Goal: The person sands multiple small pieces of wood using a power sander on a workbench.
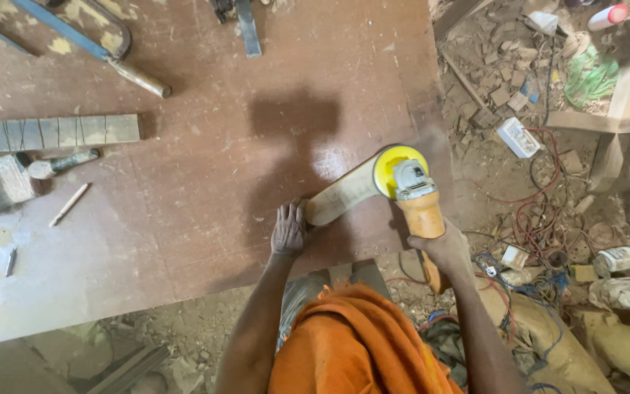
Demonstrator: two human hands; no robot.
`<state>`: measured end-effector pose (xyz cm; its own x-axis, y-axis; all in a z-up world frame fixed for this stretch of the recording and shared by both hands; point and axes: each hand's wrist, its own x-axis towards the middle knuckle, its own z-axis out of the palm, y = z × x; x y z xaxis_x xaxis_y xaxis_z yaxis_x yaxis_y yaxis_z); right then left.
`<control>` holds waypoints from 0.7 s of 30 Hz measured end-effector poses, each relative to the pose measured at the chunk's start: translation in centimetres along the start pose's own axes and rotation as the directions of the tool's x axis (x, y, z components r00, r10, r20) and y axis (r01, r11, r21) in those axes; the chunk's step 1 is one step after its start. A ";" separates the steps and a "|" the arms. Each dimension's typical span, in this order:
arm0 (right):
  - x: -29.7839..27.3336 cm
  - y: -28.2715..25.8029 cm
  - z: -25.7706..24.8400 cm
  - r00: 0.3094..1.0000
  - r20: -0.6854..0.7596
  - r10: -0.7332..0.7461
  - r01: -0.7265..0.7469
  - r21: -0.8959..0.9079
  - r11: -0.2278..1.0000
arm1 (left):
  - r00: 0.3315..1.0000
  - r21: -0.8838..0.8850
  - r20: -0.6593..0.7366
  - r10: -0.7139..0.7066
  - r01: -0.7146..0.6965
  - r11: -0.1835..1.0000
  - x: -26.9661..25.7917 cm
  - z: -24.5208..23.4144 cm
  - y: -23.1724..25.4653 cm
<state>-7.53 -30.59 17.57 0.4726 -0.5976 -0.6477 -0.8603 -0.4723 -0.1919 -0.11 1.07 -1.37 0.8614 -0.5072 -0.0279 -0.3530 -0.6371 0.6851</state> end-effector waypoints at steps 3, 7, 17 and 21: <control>0.9 1.2 -0.9 0.999 -0.038 0.015 -0.015 0.003 1.000 | 1.000 0.034 0.002 -0.002 0.002 0.999 -0.2 0.2 0.0; 0.1 4.7 -1.5 0.993 -0.112 0.031 -0.008 0.195 0.981 | 1.000 -0.012 0.005 -0.024 0.024 1.000 0.3 -0.7 0.8; -5.7 18.7 0.3 0.961 -0.190 0.203 -0.013 0.700 0.714 | 0.957 -0.042 0.047 0.286 -0.284 0.958 12.1 -2.1 11.4; -8.6 22.7 2.4 0.926 -0.158 0.344 -0.109 0.758 0.643 | 0.801 0.061 0.312 0.511 -0.553 0.831 17.3 3.0 15.7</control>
<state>-31.57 -34.59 17.04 0.1719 -0.8181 -0.5488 -0.7500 0.2525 -0.6114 8.17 -19.42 6.72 0.3957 -0.9128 0.1007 -0.7922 -0.2838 0.5403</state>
